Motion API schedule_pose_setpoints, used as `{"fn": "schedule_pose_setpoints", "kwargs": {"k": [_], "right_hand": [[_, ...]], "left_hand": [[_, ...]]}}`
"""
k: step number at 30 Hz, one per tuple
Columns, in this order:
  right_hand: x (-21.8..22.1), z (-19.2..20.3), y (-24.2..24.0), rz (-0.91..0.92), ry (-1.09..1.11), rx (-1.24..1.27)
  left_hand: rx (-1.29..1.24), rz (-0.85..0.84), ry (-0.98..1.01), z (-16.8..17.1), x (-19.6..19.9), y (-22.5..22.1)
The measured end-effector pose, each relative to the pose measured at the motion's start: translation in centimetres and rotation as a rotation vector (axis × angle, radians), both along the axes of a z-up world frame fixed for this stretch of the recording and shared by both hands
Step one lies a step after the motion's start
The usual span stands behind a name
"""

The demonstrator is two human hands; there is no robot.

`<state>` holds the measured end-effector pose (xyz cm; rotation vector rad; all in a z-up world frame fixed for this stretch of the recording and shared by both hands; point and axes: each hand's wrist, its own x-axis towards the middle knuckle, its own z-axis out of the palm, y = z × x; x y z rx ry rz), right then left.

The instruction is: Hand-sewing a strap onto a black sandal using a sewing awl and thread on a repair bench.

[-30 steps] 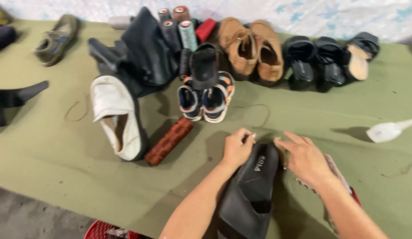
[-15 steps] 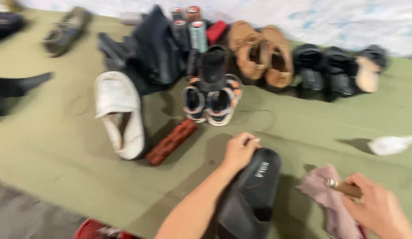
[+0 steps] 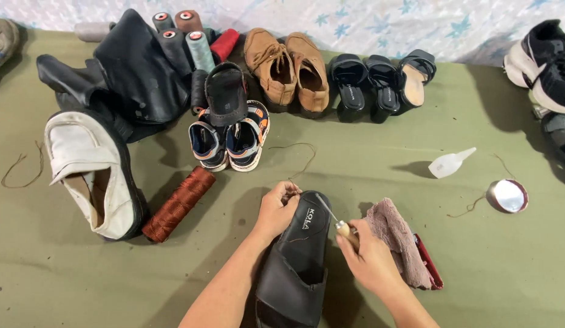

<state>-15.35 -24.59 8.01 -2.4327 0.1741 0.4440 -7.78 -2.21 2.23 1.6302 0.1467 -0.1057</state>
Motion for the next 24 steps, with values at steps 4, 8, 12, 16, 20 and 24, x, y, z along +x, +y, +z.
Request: {"fn": "schedule_pose_setpoints", "kwargs": {"k": [4,8,12,16,20,24], "right_hand": [[0.8,-0.6,0.2,0.127,-0.075,-0.115],[1.2,-2.9,0.1,0.158,-0.184,-0.137],[1.3,-2.4,0.6,0.159,-0.164,-0.121],[1.5,-2.2,0.7,0.205,-0.232,-0.152],[1.7,-2.4,0.7,0.252,-0.278,-0.134],[1.8,-2.6,0.7,0.264,-0.313,-0.084]], "left_hand": [[0.181,-0.001,-0.020,-0.8,0.2,-0.2],[0.244,-0.002,-0.049,-0.6,0.2,-0.1],[0.246,-0.008,-0.053,0.1,0.1,0.0],[0.253,0.011,-0.078,-1.2,0.5,-0.1],[0.258,0.021,-0.109,-2.2,0.7,-0.1],[0.231,0.003,-0.018,1.2,-0.1,-0.1]]}}
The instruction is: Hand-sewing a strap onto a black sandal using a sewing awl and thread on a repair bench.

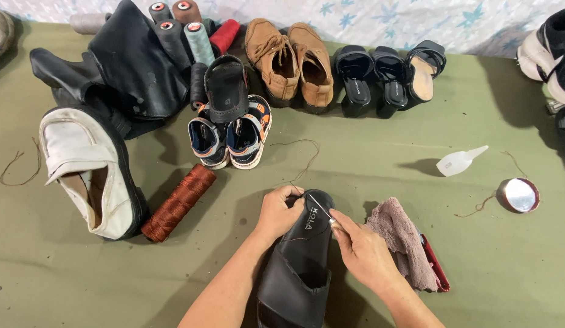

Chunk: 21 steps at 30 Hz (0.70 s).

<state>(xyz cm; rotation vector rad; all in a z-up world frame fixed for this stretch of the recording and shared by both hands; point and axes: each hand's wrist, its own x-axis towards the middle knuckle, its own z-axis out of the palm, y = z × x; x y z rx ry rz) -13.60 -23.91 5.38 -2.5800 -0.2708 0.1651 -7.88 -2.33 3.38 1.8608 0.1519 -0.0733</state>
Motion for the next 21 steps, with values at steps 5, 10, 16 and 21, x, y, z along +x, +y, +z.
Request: {"fn": "schedule_pose_setpoints", "kwargs": {"k": [5,10,16,21], "right_hand": [[0.2,0.1,-0.1,0.026,-0.025,0.016],[0.2,0.1,0.0,0.030,-0.035,-0.003],[0.0,0.4,0.1,0.016,-0.002,-0.018],[0.1,-0.2,0.0,0.036,-0.050,-0.014]], "left_hand": [[0.010,0.015,-0.022,-1.4,0.4,-0.1],[0.019,0.012,-0.054,-2.0,0.5,-0.1],[-0.004,0.016,-0.012,-1.3,0.3,0.0],[-0.014,0.024,-0.011,-1.4,0.3,-0.1]]}}
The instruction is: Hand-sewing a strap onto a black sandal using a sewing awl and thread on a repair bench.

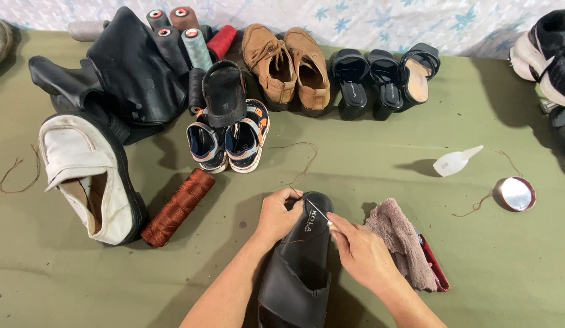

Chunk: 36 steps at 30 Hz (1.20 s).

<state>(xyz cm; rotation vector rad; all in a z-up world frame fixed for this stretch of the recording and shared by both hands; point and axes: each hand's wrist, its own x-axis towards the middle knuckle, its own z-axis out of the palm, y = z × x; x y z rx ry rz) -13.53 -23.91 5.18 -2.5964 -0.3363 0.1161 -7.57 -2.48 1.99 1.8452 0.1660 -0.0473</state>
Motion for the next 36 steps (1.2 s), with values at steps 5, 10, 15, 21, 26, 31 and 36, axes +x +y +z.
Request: {"fn": "schedule_pose_setpoints", "kwargs": {"k": [5,10,15,21,26,31,36], "right_hand": [[-0.1,1.3,1.2,-0.064,0.116,-0.121],[0.1,0.9,2.5,-0.110,0.103,-0.151],[0.4,0.0,3.4,-0.108,0.062,-0.156],[0.9,-0.6,4.0,-0.110,0.060,-0.143],[1.4,-0.7,4.2,-0.110,0.065,-0.145],[1.7,-0.8,4.2,-0.112,0.097,-0.144],[1.9,-0.4,3.5,-0.033,0.103,-0.121]], "left_hand": [[0.037,0.011,0.005,-0.7,0.0,-0.1],[0.055,0.026,-0.053,-1.8,0.2,-0.2],[0.078,0.018,-0.037,-2.2,0.2,-0.2],[0.115,0.018,-0.127,-3.0,0.1,-0.2],[0.136,0.024,-0.152,-2.5,-0.2,-0.2],[0.155,0.040,-0.209,-3.2,-0.2,-0.3],[0.122,0.061,-0.164,-2.8,0.2,-0.1]]}}
